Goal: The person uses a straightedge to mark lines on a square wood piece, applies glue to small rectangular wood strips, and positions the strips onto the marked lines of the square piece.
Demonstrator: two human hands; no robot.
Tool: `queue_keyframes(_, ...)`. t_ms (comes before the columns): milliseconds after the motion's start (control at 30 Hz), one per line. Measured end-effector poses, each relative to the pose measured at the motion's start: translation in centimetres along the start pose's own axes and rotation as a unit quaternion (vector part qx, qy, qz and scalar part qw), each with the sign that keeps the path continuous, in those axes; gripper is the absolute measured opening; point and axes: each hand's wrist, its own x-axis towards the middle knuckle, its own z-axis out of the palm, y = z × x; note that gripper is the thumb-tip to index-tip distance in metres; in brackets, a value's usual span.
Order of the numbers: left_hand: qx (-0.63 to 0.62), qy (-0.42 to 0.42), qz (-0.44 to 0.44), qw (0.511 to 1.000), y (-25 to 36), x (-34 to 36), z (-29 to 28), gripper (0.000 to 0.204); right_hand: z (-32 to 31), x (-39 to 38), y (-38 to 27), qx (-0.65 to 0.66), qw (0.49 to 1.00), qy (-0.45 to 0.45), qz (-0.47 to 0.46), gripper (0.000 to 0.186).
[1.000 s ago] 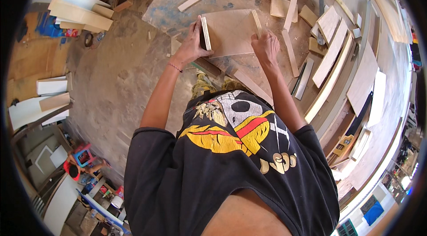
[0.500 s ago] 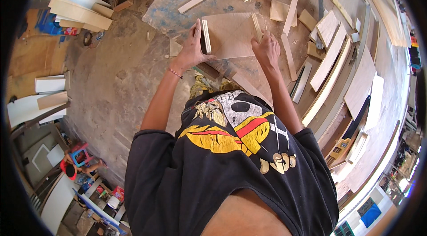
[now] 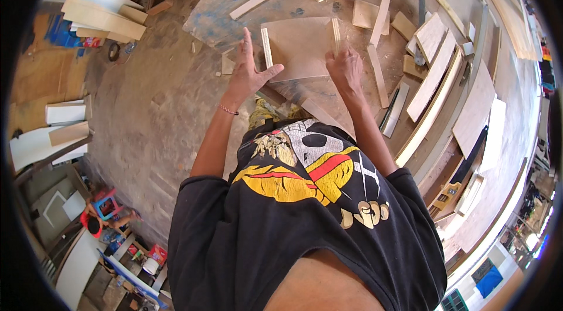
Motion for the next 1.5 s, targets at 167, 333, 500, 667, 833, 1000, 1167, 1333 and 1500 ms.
queue_keyframes(167,0.089,0.148,0.100,0.980,2.7,0.5,-0.4,0.082,-0.3,-0.7,-0.1,0.051,0.994,0.080,-0.054,0.037)
queue_keyframes(333,-0.021,0.140,0.091,0.986,7.8,2.2,3.2,0.057,0.0,-0.6,0.7,0.047,0.999,0.008,-0.003,0.040)
queue_keyframes(500,-0.100,0.033,-0.091,0.990,6.8,5.2,9.6,0.055,-0.7,-1.6,0.0,0.062,0.995,0.050,-0.060,0.038)
queue_keyframes(667,-0.184,0.005,-0.138,0.973,2.4,7.0,12.9,0.043,-3.0,-2.5,-0.6,0.119,0.987,-0.060,-0.089,0.045)
queue_keyframes(833,-0.416,-0.078,-0.239,0.874,5.4,5.8,11.9,0.025,-3.8,-1.4,4.2,0.153,0.983,0.076,-0.058,0.043)
queue_keyframes(1000,-0.482,-0.087,-0.323,0.810,8.6,5.5,11.5,0.024,-7.9,6.0,12.3,-0.039,0.952,0.269,0.142,0.062)
queue_keyframes(1167,-0.511,-0.137,-0.346,0.775,8.6,6.5,12.8,0.022,-9.0,8.7,15.7,-0.156,0.961,0.152,0.172,0.097)
queue_keyframes(1333,-0.523,-0.173,-0.354,0.756,6.6,6.4,13.4,0.026,-11.4,7.1,18.9,-0.135,0.964,0.151,0.172,0.089)
queue_keyframes(1500,-0.538,-0.185,-0.362,0.738,6.6,5.6,14.8,0.030,-12.3,5.2,21.9,-0.176,0.956,0.209,0.111,0.082)
